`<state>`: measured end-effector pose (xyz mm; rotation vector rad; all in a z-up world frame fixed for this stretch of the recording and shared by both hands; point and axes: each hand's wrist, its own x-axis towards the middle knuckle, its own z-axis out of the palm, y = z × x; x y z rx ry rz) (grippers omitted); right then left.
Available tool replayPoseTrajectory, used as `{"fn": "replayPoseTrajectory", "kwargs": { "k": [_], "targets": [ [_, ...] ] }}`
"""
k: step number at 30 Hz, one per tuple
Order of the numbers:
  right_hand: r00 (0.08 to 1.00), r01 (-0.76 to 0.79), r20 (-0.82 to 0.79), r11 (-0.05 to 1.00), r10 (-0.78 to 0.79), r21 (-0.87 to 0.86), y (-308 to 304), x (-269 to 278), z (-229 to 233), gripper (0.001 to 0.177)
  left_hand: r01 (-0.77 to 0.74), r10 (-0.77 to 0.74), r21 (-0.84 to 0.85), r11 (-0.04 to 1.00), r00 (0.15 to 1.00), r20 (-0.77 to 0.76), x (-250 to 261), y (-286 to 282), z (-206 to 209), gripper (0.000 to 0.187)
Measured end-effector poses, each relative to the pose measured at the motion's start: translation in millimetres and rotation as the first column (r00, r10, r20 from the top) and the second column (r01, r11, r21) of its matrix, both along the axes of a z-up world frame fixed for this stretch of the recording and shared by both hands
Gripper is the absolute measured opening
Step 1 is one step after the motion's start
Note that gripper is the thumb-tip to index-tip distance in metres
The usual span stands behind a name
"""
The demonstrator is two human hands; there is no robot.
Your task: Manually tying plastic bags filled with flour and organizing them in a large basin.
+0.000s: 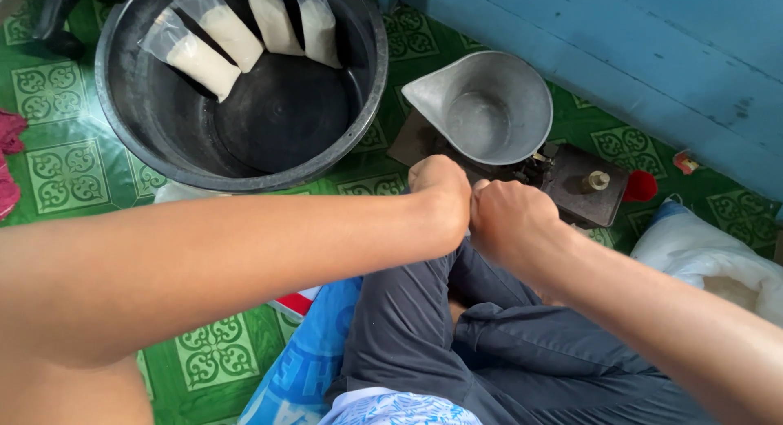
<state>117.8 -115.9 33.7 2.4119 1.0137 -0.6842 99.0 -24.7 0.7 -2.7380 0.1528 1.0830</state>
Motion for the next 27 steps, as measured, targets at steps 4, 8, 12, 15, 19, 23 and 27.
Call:
{"fn": "replayPoseTrajectory", "kwargs": {
  "k": [4,8,12,15,19,23,27],
  "targets": [
    [0.993,-0.121,-0.026,0.99,0.119,-0.076,9.5,-0.7,24.7,0.032,0.04,-0.04,-0.003,0.999,0.999,0.035,0.4,1.4,-16.1,0.035],
    [0.984,-0.16,-0.07,0.986,0.163,0.05,13.1,-0.4,50.5,0.02,0.064,-0.055,-0.069,0.996,0.989,0.134,-1.3,3.9,-2.4,0.033],
    [0.975,-0.181,-0.102,0.971,0.198,0.155,5.3,2.5,52.6,0.024,0.085,-0.065,-0.133,0.987,0.987,0.146,-4.6,4.7,15.4,0.026],
    [0.974,-0.176,-0.108,0.968,0.197,0.18,1.1,5.1,50.7,0.032,0.078,-0.052,-0.149,0.986,0.983,0.175,-3.7,6.0,13.2,0.027],
    [0.97,-0.202,-0.095,0.956,0.226,0.214,-4.5,14.9,33.1,0.033,0.088,-0.06,-0.154,0.984,0.982,0.18,-4.5,8.1,16.6,0.025],
    [0.968,-0.205,-0.094,0.949,0.233,0.239,-8.3,18.3,27.9,0.035,0.119,-0.081,-0.17,0.978,0.973,0.218,-6.4,8.4,17.3,0.023],
    [0.963,-0.248,-0.047,0.939,0.266,0.237,-12.4,19.7,22.0,0.031,0.15,-0.116,-0.139,0.979,0.968,0.223,-5.8,3.8,4.9,0.023]
  ]
}}
